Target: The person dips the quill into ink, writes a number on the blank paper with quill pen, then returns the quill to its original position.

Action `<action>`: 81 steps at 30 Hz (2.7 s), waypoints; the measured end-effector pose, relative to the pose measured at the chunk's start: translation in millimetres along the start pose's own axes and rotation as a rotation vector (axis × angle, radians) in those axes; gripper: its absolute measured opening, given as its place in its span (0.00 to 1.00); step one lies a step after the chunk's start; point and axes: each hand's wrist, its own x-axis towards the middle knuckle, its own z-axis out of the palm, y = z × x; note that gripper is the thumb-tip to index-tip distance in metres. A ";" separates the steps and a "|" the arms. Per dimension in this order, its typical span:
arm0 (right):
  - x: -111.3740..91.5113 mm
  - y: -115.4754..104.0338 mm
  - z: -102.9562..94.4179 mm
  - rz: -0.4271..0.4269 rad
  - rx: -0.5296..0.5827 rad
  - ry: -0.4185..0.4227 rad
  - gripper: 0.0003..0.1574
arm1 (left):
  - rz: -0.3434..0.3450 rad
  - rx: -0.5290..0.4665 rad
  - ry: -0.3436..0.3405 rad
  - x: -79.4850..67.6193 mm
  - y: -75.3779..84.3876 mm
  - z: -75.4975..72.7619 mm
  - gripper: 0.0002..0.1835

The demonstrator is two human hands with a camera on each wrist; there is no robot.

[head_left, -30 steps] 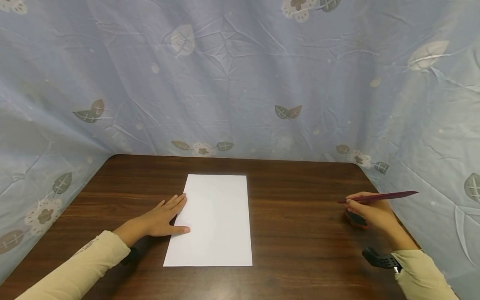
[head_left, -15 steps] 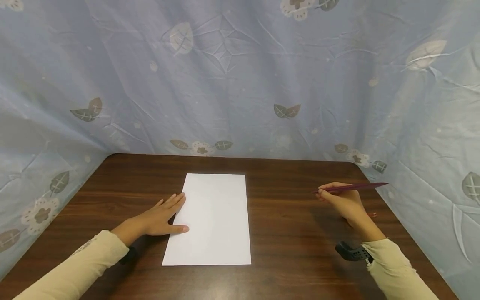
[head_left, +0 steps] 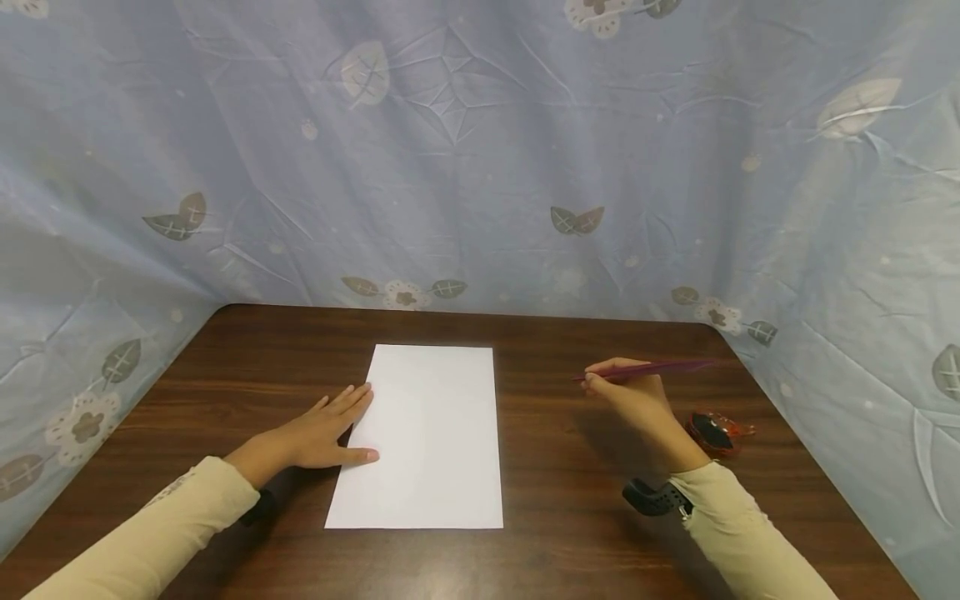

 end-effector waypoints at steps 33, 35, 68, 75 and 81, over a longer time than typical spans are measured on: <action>18.4 9.6 132.4 -0.038 0.024 -0.060 0.09 | 0.014 -0.010 0.022 0.1 -0.3 2.0 0.55; 19.8 10.6 137.2 -0.025 0.028 -0.050 0.10 | 0.016 -0.007 0.025 0.0 -0.5 1.8 0.55; 28.9 16.8 169.4 0.132 0.182 0.075 0.11 | -0.001 -0.019 -0.001 -0.2 0.8 -1.5 0.55; 28.9 17.9 170.0 0.132 0.168 0.078 0.10 | -0.001 -0.009 0.001 0.3 -0.4 -0.3 0.55; 29.4 19.7 171.0 0.135 0.173 0.080 0.11 | 0.001 -0.012 0.003 -0.3 0.7 -0.8 0.55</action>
